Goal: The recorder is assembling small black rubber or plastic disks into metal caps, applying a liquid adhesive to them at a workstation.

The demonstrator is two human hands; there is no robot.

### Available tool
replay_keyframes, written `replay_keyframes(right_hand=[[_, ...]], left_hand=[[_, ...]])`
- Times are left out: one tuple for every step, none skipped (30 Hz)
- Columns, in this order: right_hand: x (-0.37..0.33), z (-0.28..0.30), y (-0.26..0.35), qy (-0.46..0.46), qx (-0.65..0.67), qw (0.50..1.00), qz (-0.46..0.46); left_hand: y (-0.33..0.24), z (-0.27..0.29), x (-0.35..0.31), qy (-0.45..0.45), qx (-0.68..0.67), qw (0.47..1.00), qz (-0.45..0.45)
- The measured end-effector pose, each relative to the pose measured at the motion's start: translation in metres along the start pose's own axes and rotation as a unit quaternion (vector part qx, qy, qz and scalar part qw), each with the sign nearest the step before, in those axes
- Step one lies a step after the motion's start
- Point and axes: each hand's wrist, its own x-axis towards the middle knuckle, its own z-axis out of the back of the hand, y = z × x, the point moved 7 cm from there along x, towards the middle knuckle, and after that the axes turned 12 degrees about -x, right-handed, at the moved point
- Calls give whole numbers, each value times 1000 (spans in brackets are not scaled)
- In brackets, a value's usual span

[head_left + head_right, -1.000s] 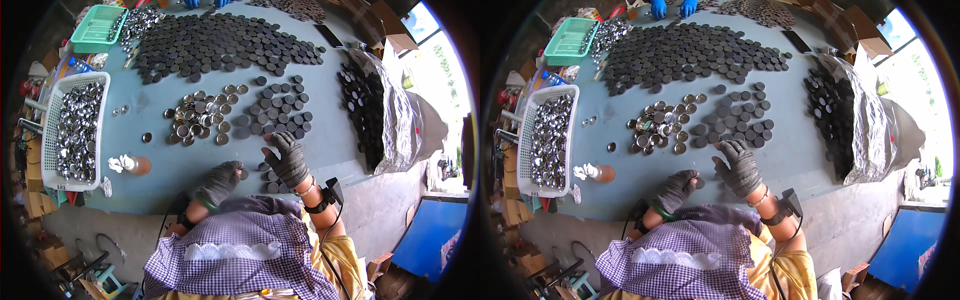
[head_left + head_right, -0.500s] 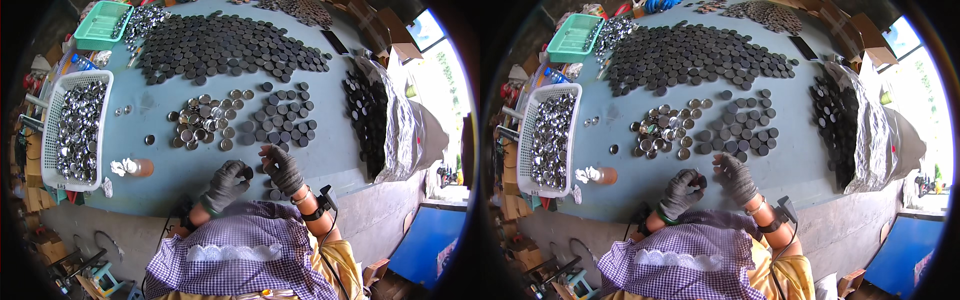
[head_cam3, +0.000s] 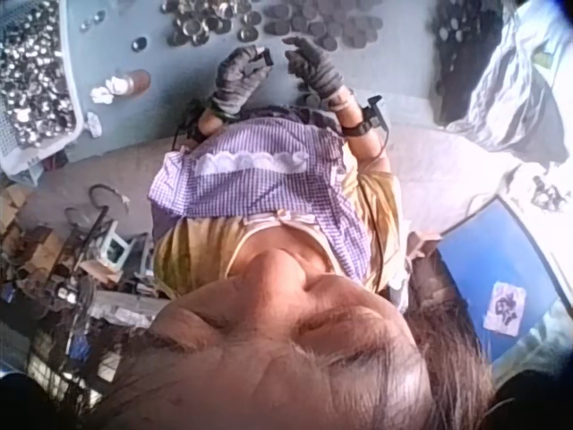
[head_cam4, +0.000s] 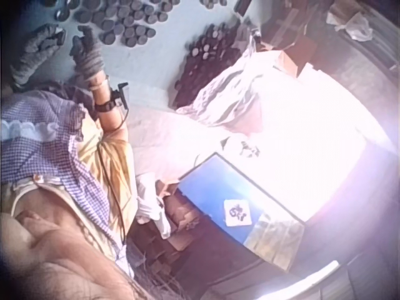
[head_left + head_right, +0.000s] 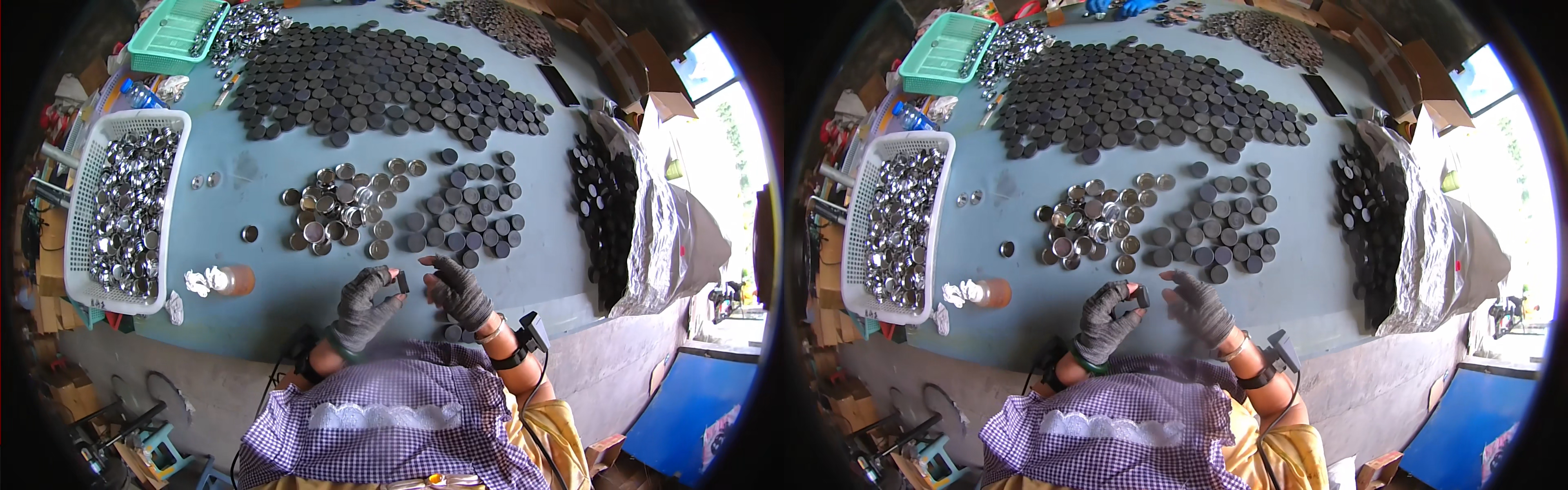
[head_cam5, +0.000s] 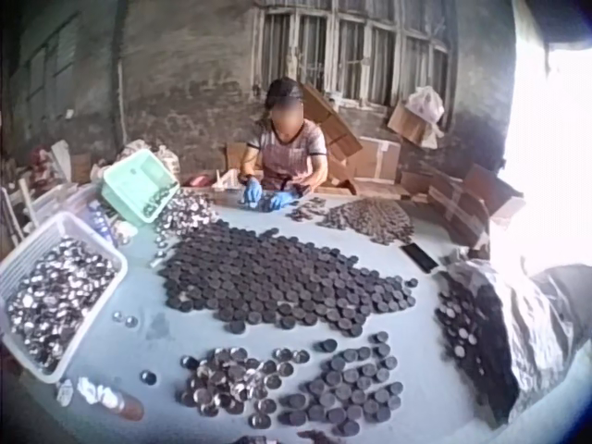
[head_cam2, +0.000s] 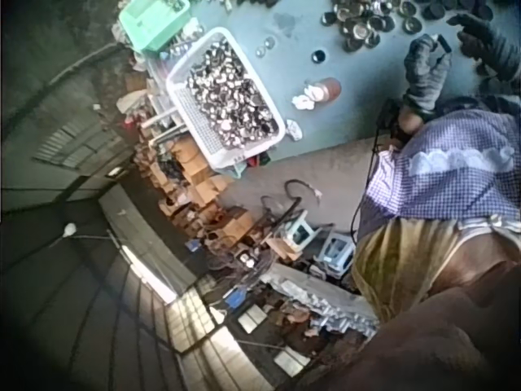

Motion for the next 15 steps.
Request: replay_keyframes(right_hand=[[3,-2,0,0,-2,1000,0],[7,-3,5,-25,46,998,47],[10,-2,10,-50,93,990,94],[13,-3,11,-50,92,990,94],[16,-7,11,-32,120,988,92],[19,-10,14,-13,149,985,89],[23,-11,22,25,124,986,105],[30,-8,27,27,122,987,105],[36,-4,34,20,86,989,120],[43,-1,40,13,51,990,135],[52,7,37,-6,158,982,105],[67,24,51,-52,-15,982,178],[81,41,59,-134,-152,957,206],[94,56,65,-214,-285,906,228],[112,71,63,-263,-321,877,243]], left_hand=[[0,0,1,5,7,1000,1],[0,0,3,10,15,1000,2],[-2,1,5,9,14,1000,1],[-5,0,7,12,35,999,-14],[-8,-1,9,15,57,998,-28],[-9,0,12,13,57,998,-27],[-12,2,15,4,58,997,-53],[-15,4,18,-4,59,995,-78],[-15,3,21,-7,59,995,-77],[-16,6,23,-36,39,996,-78],[-17,10,24,-64,19,995,-78],[-17,11,25,-66,19,995,-76],[-17,13,25,-70,13,995,-67],[-16,14,25,-73,7,996,-58],[-17,13,25,-73,5,996,-58]])
